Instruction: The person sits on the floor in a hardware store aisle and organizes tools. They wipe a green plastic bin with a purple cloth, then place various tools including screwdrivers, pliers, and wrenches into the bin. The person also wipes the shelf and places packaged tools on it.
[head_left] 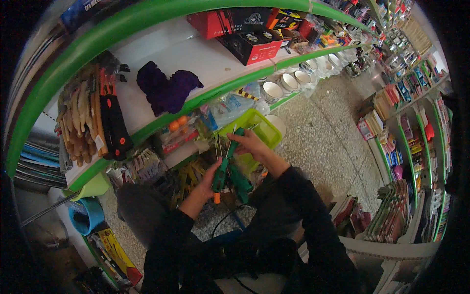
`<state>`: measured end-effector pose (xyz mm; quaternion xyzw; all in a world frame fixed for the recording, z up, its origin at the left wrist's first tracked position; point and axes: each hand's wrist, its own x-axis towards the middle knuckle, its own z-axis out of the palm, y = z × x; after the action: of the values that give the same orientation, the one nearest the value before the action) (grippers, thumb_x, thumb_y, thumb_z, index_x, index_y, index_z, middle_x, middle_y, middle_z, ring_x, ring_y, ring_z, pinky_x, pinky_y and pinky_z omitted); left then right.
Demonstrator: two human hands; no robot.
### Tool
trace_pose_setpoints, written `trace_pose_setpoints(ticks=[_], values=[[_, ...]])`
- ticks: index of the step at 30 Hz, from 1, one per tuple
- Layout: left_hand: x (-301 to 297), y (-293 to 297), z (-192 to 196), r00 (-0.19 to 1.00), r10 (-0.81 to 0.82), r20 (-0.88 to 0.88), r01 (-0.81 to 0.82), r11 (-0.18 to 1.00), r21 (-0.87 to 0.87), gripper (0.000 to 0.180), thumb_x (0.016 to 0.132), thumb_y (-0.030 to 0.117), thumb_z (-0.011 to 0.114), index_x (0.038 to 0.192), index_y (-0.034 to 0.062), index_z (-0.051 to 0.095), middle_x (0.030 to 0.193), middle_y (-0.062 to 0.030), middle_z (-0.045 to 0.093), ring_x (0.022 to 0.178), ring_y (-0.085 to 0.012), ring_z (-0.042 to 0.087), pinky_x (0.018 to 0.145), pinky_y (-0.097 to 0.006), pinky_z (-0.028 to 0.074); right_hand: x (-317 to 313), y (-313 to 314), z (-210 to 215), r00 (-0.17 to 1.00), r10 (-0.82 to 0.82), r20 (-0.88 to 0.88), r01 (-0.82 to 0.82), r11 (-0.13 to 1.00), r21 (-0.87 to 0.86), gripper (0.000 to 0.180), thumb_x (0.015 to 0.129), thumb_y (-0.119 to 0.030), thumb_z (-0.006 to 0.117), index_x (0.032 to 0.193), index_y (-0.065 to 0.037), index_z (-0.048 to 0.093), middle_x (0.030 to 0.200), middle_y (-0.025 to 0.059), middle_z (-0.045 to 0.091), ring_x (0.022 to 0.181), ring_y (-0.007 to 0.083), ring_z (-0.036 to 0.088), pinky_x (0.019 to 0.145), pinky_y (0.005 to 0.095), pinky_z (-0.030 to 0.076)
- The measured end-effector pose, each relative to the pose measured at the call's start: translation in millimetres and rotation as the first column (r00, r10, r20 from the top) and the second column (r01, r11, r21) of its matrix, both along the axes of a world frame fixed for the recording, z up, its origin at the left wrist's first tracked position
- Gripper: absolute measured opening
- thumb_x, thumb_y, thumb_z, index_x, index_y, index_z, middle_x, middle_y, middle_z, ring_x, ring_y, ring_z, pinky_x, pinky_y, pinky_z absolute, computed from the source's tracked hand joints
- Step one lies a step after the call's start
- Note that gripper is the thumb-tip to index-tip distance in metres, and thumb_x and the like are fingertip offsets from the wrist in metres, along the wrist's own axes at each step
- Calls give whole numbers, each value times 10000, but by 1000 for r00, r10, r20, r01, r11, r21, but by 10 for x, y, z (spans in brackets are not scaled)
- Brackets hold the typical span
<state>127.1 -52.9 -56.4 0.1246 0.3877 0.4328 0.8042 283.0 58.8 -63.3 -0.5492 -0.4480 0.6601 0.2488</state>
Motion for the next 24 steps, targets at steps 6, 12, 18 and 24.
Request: trace_pose_setpoints(ticks=[6, 12, 18, 24], values=[[-43, 59, -293, 999, -22, 42, 26, 993, -111, 467, 803, 472, 569, 1039, 71, 551, 890, -68, 603, 798, -185, 600, 695, -329, 508, -45, 56, -58, 1000, -20, 5, 20, 999, 25, 340, 759, -287, 648, 946, -23, 541, 829, 57, 597, 708, 158, 594, 605, 300, 503], [37, 79, -83, 985, 71, 155, -48, 988, -144, 491, 803, 507, 542, 1005, 62, 589, 886, -74, 621, 811, -205, 607, 714, -354, 508, 89, 149, -174, 939, -244, -244, 217, 967, -135, 309, 784, -167, 555, 1017, 25, 487, 846, 136, 607, 801, 250, 623, 696, 367, 526], [59, 269, -493, 973, 1, 230, 40, 984, -175, 508, 791, 515, 546, 1019, 63, 590, 876, -70, 630, 758, -222, 614, 690, -364, 512, 253, 313, -308, 774, -424, -471, 267, 892, -364, 289, 781, -110, 504, 1017, 39, 434, 858, 192, 591, 810, 324, 608, 709, 401, 524], [211, 386, -827, 950, -82, 303, 101, 994, -46, 473, 775, 492, 589, 1003, 77, 591, 873, -64, 624, 776, -208, 607, 698, -346, 497, 264, 359, -329, 689, -509, -516, 209, 821, -530, 180, 764, -116, 528, 865, 13, 453, 876, 209, 561, 783, 360, 588, 768, 438, 510]])
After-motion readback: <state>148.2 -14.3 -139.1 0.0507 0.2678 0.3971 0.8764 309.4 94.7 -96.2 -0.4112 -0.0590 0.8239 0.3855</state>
